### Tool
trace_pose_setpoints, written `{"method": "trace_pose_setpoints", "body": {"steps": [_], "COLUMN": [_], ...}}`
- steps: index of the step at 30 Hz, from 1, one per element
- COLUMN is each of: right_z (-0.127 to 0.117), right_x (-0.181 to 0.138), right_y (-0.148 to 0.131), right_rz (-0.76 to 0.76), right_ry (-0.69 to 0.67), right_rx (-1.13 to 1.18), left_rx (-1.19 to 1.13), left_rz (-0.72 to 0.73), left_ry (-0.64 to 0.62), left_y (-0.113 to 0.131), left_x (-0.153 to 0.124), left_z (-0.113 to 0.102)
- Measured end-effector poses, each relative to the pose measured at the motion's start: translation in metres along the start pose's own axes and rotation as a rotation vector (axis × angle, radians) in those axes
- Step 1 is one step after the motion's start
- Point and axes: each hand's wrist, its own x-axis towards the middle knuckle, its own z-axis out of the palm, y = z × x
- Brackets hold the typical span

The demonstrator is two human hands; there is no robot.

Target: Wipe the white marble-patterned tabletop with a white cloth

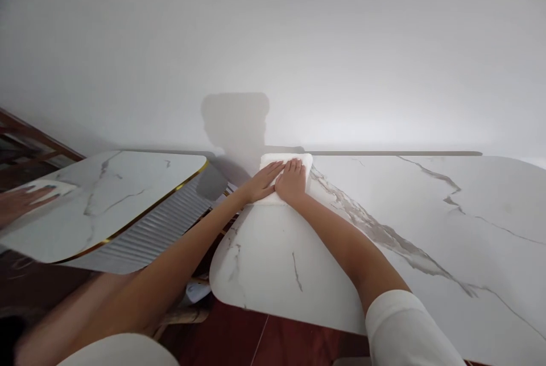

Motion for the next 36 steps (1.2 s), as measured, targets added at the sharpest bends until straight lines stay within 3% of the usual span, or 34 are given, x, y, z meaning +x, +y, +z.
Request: {"method": "trace_pose_setpoints", "body": {"steps": [4,7,11,16,22,28,36], "right_z": [-0.008,-0.012,-0.015,-0.017,-0.025,-0.033,-0.039], "right_x": [-0.031,-0.051,-0.077,-0.110,-0.152,-0.157,-0.175], "right_y": [-0.024,-0.036,-0.039,-0.047,-0.071,-0.073,-0.070], "right_rz": [-0.036,-0.156,-0.349,-0.329,-0.315,-0.183,-0.248], "right_ry": [-0.087,-0.150,-0.009,0.015,-0.015,-0.022,-0.034], "right_rx": [-0.119,-0.197,-0.139,-0.028,0.008,0.027,-0.038], "left_rx": [-0.002,-0.014,-0.036,-0.147,-0.032,-0.042,-0.046], "left_rz": [0.021,0.040,0.039,-0.076,-0.161,-0.124,-0.210], "left_ry": [-0.034,-0.034,-0.003,0.063,0.236,0.184,0.158], "left_y": [0.020,0.034,0.044,0.054,0.081,0.080,0.095], "left_x": [-0.036,-0.066,-0.103,-0.136,-0.150,-0.155,-0.162], "left_z": [-0.008,-0.011,-0.012,-0.016,-0.011,0.004,0.002]}}
